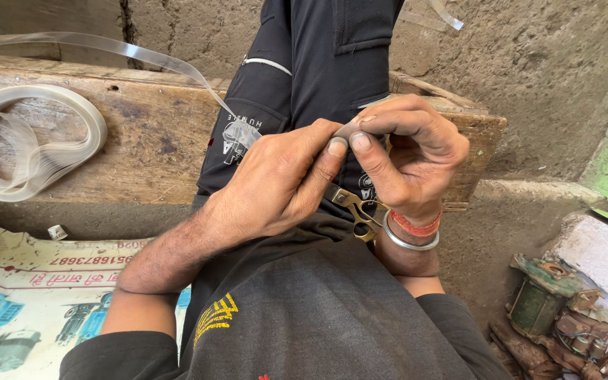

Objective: The person sits on a low wooden bench and uses scissors to cut a long, translucent plastic strip into shorter segments. They repeatedly measure, cut, and stack the pieces, then coil the remaining strip.

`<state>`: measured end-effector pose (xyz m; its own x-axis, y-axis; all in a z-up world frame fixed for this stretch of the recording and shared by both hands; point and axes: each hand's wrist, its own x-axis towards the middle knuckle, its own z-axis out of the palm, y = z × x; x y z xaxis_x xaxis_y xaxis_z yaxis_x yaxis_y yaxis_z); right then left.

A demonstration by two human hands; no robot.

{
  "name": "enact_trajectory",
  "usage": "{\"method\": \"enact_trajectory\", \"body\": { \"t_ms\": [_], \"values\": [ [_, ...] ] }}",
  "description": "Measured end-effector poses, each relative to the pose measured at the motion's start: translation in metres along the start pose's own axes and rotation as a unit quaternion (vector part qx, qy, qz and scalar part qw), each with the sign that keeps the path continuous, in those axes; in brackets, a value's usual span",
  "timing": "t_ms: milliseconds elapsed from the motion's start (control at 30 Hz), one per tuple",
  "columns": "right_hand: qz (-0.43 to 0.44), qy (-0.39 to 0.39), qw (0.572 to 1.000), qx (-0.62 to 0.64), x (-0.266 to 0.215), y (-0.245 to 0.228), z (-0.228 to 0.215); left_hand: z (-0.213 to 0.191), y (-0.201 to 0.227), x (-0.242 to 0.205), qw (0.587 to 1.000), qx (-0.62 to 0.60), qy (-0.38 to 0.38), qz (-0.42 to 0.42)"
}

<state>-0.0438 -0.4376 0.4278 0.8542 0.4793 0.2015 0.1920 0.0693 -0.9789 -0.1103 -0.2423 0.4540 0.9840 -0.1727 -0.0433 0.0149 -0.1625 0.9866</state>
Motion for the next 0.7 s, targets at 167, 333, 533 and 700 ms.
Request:
{"method": "enact_trajectory", "body": {
  "t_ms": [167, 333, 533, 700],
  "values": [
    [0.009, -0.005, 1.0, 0.0, -0.002, 0.001, -0.004, -0.001, -0.001, 0.001, 1.0, 0.017, -0.019, -0.007],
    [-0.006, -0.012, 1.0, -0.017, -0.003, 0.003, -0.006, -0.001, -0.004, 0.002, 0.999, 0.021, -0.03, -0.01],
    [0.022, -0.011, 1.0, -0.008, -0.001, 0.001, -0.005, 0.001, -0.005, 0.001, 0.999, 0.036, -0.023, -0.002],
    [0.04, -0.002, 0.998, 0.048, 0.001, 0.004, -0.007, 0.0, -0.011, 0.003, 0.998, 0.051, -0.021, 0.024]
  ]
}}
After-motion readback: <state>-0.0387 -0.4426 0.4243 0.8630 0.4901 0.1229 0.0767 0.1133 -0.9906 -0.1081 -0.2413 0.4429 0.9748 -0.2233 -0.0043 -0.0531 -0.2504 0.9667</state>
